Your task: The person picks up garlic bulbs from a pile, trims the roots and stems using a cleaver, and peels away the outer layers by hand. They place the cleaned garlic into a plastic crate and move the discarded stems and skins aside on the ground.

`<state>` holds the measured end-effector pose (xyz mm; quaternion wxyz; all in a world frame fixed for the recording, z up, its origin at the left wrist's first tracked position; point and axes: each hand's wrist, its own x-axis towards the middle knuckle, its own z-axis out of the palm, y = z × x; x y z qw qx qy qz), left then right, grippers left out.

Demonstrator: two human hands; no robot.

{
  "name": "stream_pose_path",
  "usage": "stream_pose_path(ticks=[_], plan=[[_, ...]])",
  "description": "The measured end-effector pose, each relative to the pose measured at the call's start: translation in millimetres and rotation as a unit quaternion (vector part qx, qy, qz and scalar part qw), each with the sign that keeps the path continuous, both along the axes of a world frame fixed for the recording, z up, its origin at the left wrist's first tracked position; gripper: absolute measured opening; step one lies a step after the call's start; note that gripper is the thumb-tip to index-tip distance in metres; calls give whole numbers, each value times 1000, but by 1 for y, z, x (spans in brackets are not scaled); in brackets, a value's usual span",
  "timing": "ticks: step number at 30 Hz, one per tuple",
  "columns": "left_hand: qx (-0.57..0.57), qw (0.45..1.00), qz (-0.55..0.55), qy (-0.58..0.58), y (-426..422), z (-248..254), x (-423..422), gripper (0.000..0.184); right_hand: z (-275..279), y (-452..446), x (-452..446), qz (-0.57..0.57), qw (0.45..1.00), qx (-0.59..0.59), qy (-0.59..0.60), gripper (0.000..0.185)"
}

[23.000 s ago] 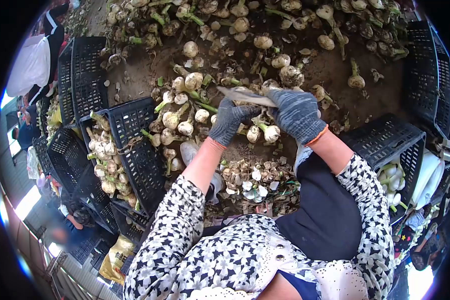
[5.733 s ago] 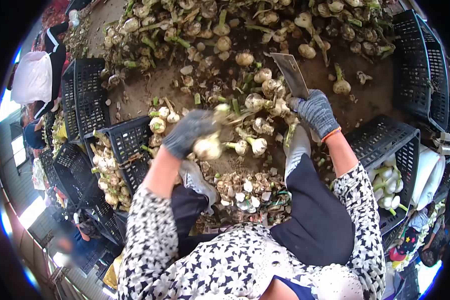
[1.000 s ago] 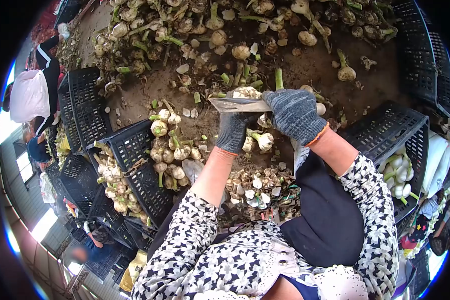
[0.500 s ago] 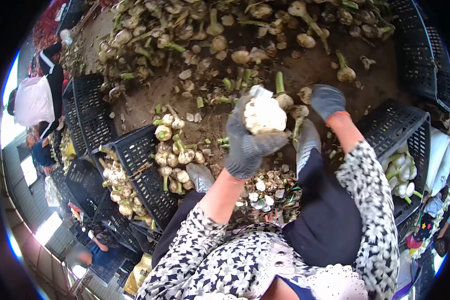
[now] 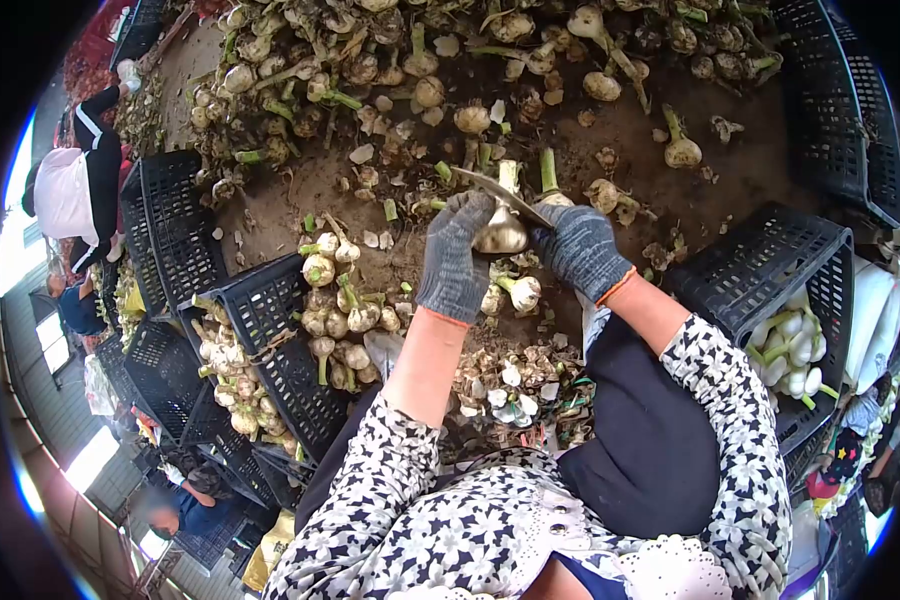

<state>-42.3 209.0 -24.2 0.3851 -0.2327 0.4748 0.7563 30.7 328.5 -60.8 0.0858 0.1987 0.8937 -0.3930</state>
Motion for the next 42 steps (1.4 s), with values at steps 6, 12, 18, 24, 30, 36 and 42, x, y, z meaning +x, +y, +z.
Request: stream_pose_path(ticks=[6,12,18,24,30,36,42], plan=[[-87,977,-192,36,-11,-9,-1,31,3,10,-4,67,989,88,99,17],[-99,933,-321,127,-18,16,-12,25,-7,22,-9,169,980,101,-23,17],[-466,432,-715,291,-105,49,-58,47,-9,34,3,-47,990,-39,-126,37],[-514,595,-525,326,-59,8,-65,77,-15,48,-11,-163,958,-144,-189,41],[-555,681,-401,261,65,-91,-111,81,-25,61,14,-232,936,-236,-120,37],[-434,812,-272,280,36,-143,-117,56,-9,70,-8,-162,966,-64,-189,34],[-26,997,4,74,32,-88,-71,51,-1,62,-38,-20,993,110,-41,23]])
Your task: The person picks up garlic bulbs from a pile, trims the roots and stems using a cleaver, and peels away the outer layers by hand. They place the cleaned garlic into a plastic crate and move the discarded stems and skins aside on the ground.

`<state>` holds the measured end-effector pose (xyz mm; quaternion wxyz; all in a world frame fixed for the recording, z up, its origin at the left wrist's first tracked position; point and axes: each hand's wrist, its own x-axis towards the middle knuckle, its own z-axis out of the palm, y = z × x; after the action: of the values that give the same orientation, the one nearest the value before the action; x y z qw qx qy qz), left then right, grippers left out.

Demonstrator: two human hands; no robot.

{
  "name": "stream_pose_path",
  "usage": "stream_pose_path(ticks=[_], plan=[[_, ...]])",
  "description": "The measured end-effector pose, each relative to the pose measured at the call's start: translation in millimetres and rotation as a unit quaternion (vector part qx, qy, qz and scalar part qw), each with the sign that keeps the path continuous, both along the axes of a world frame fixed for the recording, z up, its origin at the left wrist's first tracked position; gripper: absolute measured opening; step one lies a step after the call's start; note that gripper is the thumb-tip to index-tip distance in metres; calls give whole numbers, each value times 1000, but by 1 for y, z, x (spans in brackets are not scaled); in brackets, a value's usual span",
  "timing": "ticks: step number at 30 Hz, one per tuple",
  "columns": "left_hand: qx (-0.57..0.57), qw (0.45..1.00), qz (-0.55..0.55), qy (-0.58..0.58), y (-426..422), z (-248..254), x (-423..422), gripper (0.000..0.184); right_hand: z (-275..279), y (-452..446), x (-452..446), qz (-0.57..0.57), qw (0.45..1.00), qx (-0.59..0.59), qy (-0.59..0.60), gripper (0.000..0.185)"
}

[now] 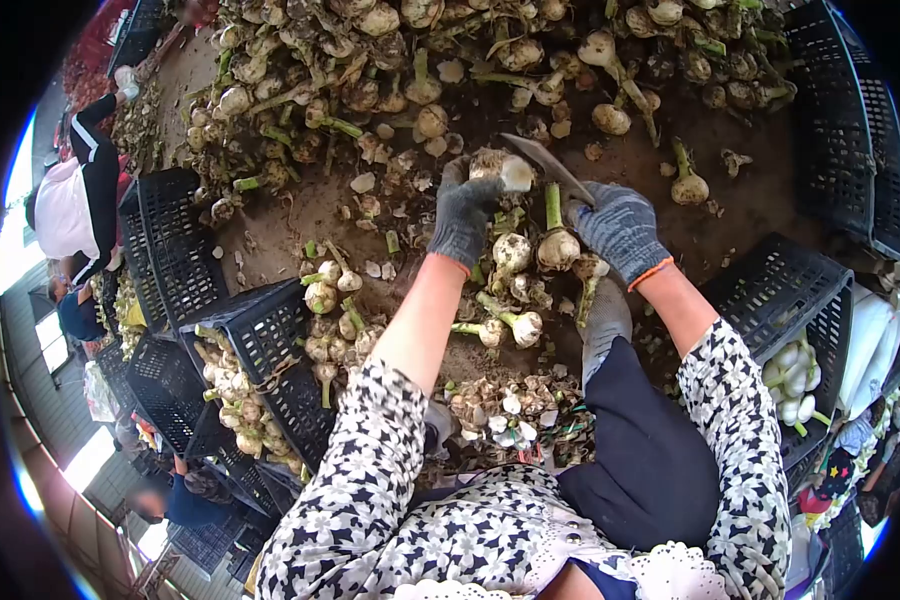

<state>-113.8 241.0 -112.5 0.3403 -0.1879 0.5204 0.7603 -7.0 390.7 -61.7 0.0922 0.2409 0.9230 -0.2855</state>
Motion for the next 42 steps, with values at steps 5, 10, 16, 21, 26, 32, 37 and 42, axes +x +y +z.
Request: stream_pose_path(ticks=[5,10,16,21,26,32,37,42], plan=[[194,979,-35,-56,-8,36,31,39,13,-6,-1,100,992,71,30,17],[-31,971,-200,126,-17,41,45,40,28,-25,6,166,978,114,56,24],[-213,898,-195,333,-18,33,60,60,31,-36,17,158,982,100,-8,23],[-244,876,-202,363,-20,39,58,73,37,-38,21,152,987,58,13,24],[-204,897,-218,325,-21,44,55,70,30,-37,20,142,988,55,19,26],[-128,933,-191,278,-22,48,60,55,10,-31,24,143,986,51,67,28],[-115,951,-142,250,-16,58,64,45,14,-26,23,141,986,38,81,25],[-16,981,-110,161,-17,69,66,41,15,-24,22,143,985,48,80,24]])
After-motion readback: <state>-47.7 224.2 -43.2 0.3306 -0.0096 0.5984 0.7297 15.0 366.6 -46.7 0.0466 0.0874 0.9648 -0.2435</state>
